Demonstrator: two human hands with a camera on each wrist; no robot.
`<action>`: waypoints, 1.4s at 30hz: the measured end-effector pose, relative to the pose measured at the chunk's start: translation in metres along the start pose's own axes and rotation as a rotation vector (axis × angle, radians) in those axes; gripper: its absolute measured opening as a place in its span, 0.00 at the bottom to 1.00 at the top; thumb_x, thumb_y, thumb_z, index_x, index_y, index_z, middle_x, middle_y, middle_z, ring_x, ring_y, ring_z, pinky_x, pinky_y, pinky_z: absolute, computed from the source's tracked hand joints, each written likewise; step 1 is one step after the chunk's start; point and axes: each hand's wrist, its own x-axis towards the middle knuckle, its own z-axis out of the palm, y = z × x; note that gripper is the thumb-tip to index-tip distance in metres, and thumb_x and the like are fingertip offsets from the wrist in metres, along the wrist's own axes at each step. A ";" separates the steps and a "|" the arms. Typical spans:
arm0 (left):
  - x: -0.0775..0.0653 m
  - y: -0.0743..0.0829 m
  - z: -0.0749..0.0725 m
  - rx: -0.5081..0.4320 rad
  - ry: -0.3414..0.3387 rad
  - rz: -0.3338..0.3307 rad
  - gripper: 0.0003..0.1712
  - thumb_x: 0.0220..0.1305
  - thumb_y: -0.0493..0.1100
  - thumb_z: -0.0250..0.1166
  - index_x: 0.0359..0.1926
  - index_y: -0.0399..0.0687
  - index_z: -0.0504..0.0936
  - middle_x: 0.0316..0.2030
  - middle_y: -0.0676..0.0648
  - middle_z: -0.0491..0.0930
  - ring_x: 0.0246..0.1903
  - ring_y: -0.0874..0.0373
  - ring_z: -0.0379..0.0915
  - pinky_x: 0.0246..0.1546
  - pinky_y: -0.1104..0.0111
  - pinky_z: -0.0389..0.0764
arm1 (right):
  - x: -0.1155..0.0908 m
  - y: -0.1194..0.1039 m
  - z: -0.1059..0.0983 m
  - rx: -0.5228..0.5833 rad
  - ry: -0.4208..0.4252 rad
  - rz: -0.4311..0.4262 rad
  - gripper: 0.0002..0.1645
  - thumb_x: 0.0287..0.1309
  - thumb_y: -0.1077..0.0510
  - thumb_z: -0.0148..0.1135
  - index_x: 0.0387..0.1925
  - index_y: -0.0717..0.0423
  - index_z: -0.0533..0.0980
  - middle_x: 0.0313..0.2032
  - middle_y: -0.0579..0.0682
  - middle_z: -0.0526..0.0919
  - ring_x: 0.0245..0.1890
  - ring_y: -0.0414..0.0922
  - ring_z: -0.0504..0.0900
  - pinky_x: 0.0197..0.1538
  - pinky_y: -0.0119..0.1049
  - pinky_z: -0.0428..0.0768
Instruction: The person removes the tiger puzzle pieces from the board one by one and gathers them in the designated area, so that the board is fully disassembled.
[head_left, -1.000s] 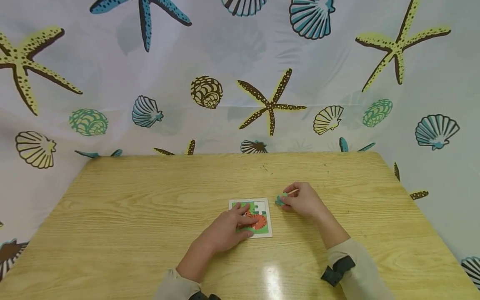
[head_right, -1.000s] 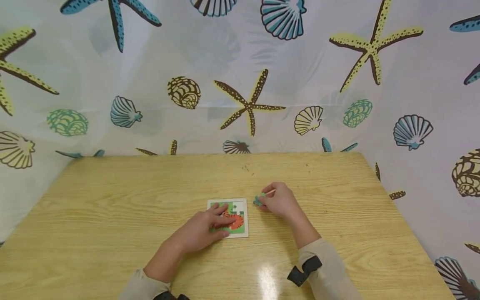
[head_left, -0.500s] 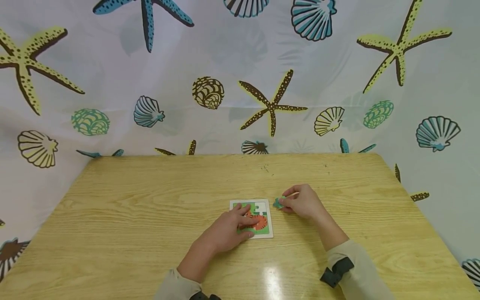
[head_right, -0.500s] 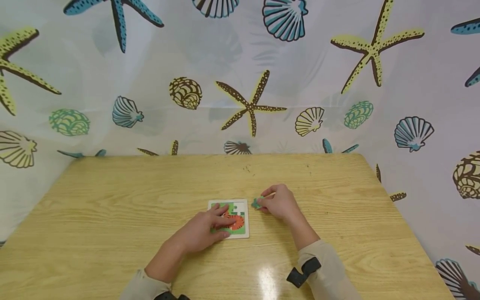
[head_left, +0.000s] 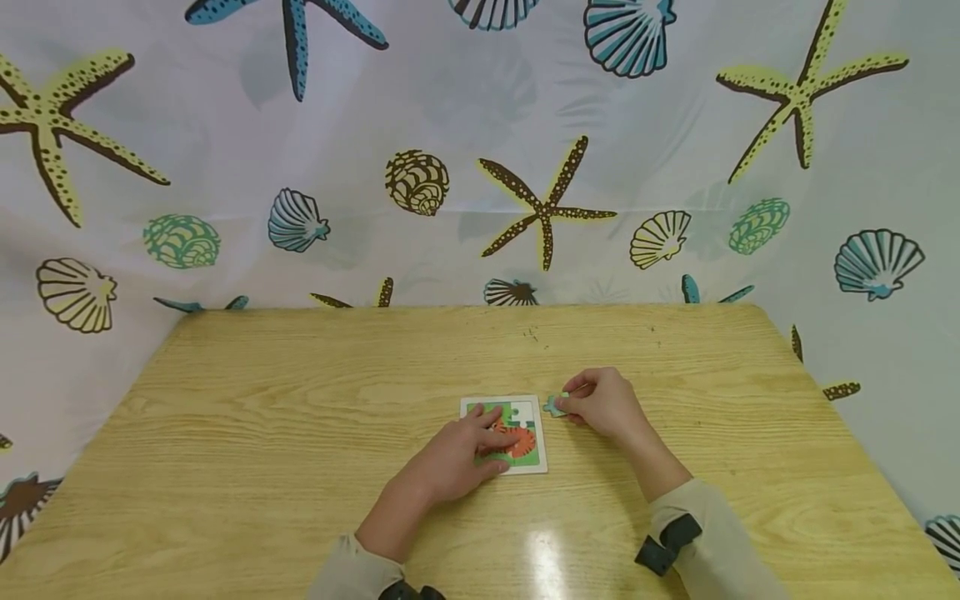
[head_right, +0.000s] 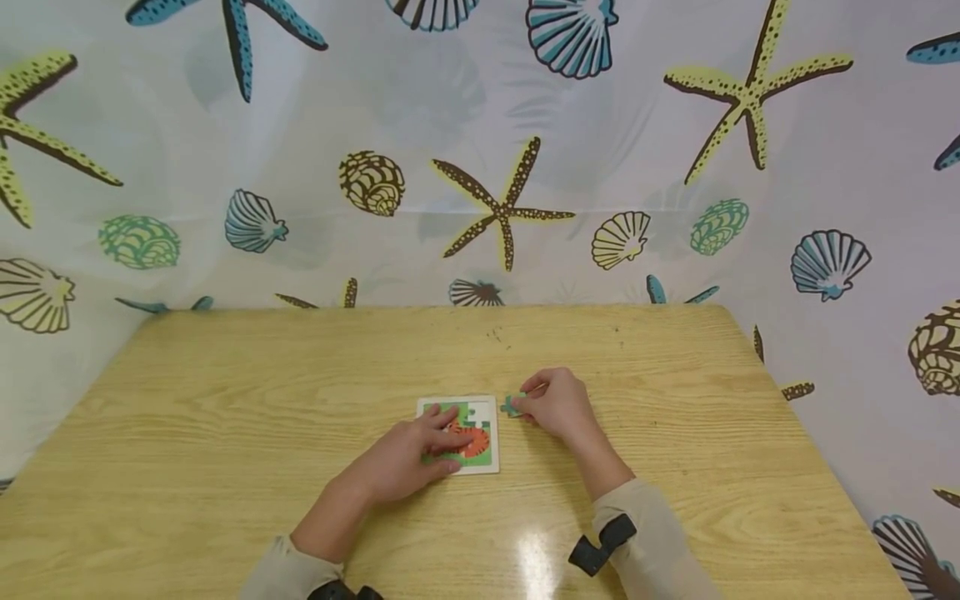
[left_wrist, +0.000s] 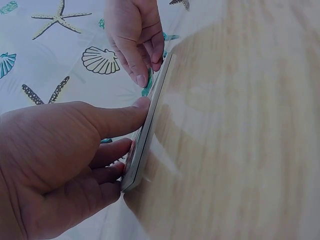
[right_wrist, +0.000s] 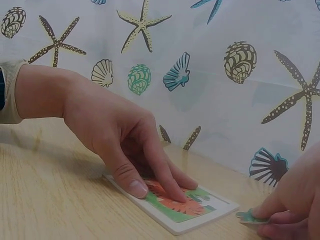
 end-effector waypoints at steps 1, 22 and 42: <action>0.001 0.000 0.000 0.003 0.001 0.002 0.22 0.69 0.39 0.70 0.63 0.46 0.85 0.76 0.35 0.62 0.78 0.32 0.46 0.72 0.34 0.53 | 0.000 0.000 0.000 -0.005 0.002 -0.001 0.11 0.62 0.63 0.73 0.43 0.67 0.83 0.33 0.56 0.85 0.26 0.42 0.85 0.33 0.35 0.85; 0.002 0.001 -0.003 0.018 -0.006 0.002 0.22 0.70 0.40 0.69 0.64 0.46 0.84 0.76 0.35 0.62 0.78 0.33 0.46 0.72 0.34 0.52 | 0.002 0.000 0.002 -0.171 0.064 -0.006 0.13 0.61 0.57 0.76 0.41 0.64 0.86 0.31 0.53 0.87 0.25 0.41 0.84 0.32 0.35 0.81; 0.000 0.002 -0.002 0.011 -0.020 0.000 0.22 0.70 0.40 0.69 0.64 0.46 0.84 0.77 0.35 0.61 0.79 0.33 0.45 0.72 0.32 0.51 | -0.001 -0.001 -0.002 -0.086 0.016 0.011 0.14 0.64 0.57 0.73 0.43 0.66 0.85 0.32 0.54 0.86 0.26 0.42 0.84 0.33 0.35 0.84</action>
